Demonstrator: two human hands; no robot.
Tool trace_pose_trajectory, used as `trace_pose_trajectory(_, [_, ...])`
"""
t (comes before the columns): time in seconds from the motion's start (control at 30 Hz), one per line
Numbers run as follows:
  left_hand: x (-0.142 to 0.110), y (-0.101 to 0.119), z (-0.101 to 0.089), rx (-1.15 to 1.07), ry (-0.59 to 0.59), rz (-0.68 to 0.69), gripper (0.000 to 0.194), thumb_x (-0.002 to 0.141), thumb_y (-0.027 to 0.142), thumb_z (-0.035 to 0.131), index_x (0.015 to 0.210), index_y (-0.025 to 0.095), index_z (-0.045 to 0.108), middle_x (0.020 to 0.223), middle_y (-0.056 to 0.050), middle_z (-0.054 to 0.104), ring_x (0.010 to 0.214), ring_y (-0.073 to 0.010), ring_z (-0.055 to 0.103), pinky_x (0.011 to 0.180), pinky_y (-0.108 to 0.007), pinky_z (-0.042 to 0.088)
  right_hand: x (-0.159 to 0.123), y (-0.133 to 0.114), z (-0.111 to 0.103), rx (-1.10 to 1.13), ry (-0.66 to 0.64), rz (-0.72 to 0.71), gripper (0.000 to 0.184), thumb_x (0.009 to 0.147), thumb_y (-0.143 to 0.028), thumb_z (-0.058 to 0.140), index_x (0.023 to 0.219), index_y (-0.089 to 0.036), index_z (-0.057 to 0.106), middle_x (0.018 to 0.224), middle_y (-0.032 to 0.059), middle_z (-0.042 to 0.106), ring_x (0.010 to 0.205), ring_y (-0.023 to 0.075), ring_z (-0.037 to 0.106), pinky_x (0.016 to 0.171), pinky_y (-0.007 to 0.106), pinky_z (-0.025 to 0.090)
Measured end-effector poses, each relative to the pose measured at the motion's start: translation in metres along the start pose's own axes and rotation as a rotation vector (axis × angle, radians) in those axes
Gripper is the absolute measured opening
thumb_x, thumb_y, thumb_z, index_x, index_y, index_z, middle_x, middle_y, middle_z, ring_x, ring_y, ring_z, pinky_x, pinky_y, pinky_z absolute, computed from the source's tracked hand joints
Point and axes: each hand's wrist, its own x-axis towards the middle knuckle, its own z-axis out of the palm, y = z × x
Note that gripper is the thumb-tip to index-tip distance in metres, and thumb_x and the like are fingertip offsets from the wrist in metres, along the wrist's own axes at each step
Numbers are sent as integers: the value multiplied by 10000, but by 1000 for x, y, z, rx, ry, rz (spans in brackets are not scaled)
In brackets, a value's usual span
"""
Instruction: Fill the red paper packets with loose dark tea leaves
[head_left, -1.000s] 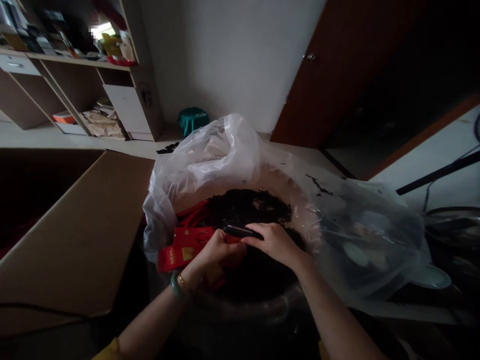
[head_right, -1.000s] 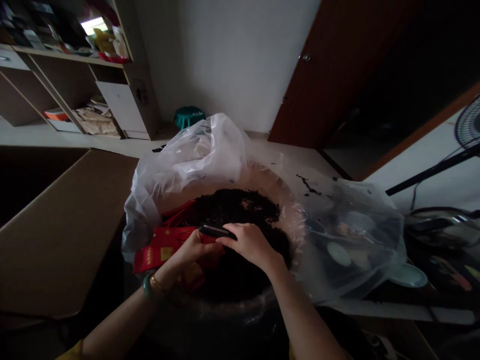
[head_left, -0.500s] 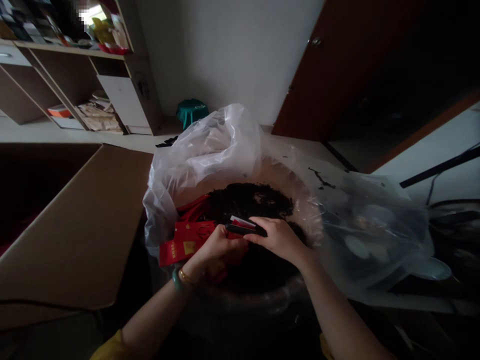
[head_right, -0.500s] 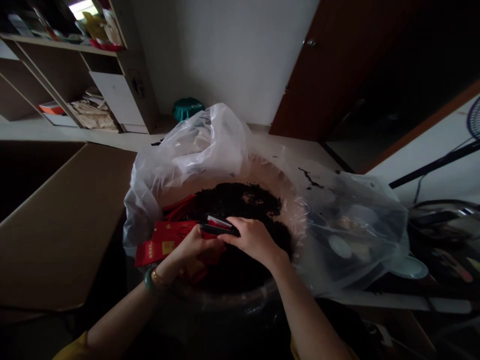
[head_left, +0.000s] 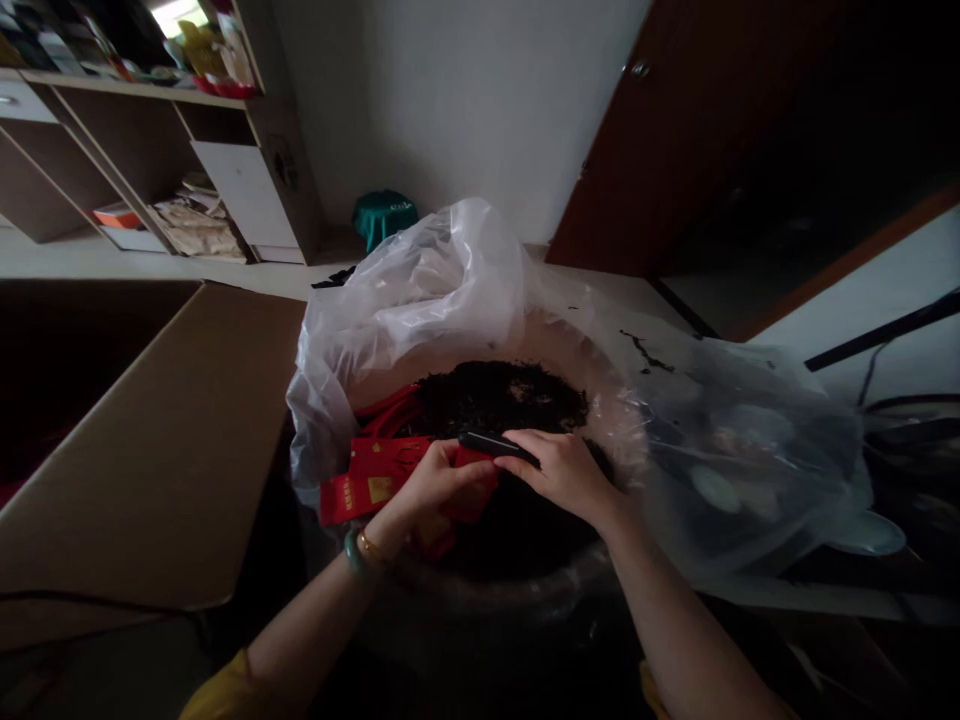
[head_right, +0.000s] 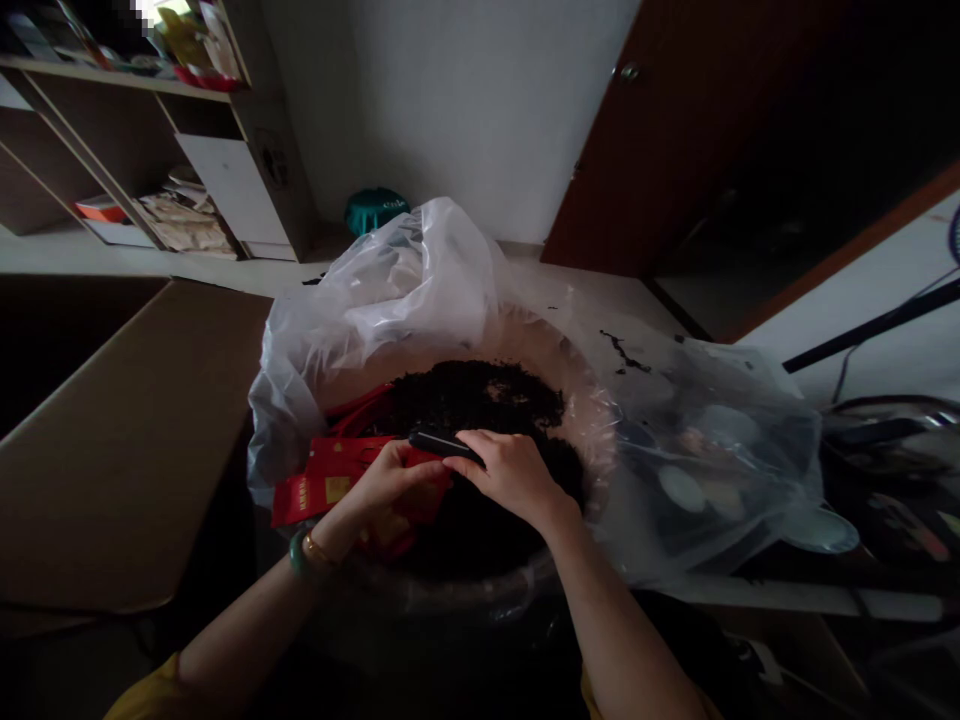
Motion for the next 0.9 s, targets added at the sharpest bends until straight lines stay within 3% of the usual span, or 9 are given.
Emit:
trace_pose_trajectory(0.2, [2,0,1,-39,99,205,365,638,440,776,879,169,740,914,-54,734,870,-198,639,826,-274,475,-1,-1,0,7,-23,-7,253,885,-398,543,1035,-241,672,974,51,738,844,211,696,721,285,517])
trace_pose_trajectory(0.43, [-4,3,1,64,220,251,270,654,381,752,792,151,730,763,-40,716,761,-189,623,750,-270,466,0,-11,0,85,-54,-3,231,896,-361,510,1024,-230,651,930,41,730,833,197,688,722,275,501])
trace_pose_trajectory(0.9, [-4,7,3,75,200,236,296,665,418,738,780,145,722,759,-43,710,757,-189,615,743,-270,464,-1,-8,14,28,16,-9,264,909,-412,493,940,-227,679,918,62,734,838,204,689,742,273,505])
